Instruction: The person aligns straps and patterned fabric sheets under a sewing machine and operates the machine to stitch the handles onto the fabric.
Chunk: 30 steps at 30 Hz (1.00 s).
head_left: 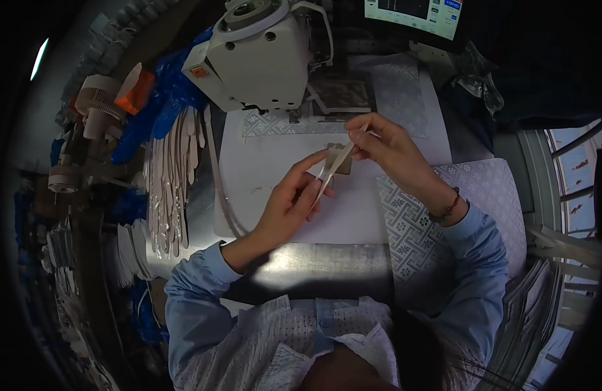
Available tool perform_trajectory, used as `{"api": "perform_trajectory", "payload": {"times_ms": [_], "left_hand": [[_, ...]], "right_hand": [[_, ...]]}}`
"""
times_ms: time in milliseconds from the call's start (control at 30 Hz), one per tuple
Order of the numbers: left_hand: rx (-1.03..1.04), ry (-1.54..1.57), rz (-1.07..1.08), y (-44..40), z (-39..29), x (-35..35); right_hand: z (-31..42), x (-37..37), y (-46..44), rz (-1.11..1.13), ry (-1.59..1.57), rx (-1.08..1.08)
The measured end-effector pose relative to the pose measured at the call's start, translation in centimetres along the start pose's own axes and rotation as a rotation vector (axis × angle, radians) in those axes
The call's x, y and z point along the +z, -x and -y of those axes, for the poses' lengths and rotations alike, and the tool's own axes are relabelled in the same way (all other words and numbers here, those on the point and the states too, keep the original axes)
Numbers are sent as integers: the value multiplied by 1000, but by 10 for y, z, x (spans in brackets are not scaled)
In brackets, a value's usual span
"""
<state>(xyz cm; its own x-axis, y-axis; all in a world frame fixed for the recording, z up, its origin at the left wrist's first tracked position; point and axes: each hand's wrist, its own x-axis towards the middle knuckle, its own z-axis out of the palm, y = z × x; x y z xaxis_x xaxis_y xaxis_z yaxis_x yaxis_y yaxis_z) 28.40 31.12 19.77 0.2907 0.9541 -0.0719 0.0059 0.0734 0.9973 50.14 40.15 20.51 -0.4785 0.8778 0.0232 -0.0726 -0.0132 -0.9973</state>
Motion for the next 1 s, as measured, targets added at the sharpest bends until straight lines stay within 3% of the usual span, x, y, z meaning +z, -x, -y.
{"api": "perform_trajectory", "payload": {"times_ms": [33,67,133,167,233,433,467,567,600,700,733,800,900,1000], "left_hand": [[142,-297,9,6,3,-4],[137,-294,1,7,3,-11],[253,-595,217,8,-1,-22],[247,-589,208,7,-6,-24],[427,-695,263,2,-19,-29],[335,-586,294,-4,-16,-33],[445,-621,268,-4,-3,-35],[724,-1026,43,13,25,-33],[667,-1100,7,26,26,-30],[466,-1243,-78,78,23,-9],[416,-1233,-143,94,33,2],[628,-931,-529,115,56,20],[668,-816,-778,145,76,24],[691,-793,-861,170,92,11]], "right_hand": [[-7,2,0,11,-2,9],[-13,3,0,43,-34,61],[-17,3,-3,84,-65,125],[-16,3,-5,96,-78,169],[-16,0,-10,118,-84,215],[-2,6,-5,1,116,-28],[0,8,-2,31,158,-55],[-6,3,5,98,325,-92],[-1,8,9,149,341,-62],[20,6,15,439,776,-95],[22,15,15,519,779,-100],[27,31,22,493,715,-106],[40,51,29,466,787,-17],[48,82,43,461,878,41]]}}
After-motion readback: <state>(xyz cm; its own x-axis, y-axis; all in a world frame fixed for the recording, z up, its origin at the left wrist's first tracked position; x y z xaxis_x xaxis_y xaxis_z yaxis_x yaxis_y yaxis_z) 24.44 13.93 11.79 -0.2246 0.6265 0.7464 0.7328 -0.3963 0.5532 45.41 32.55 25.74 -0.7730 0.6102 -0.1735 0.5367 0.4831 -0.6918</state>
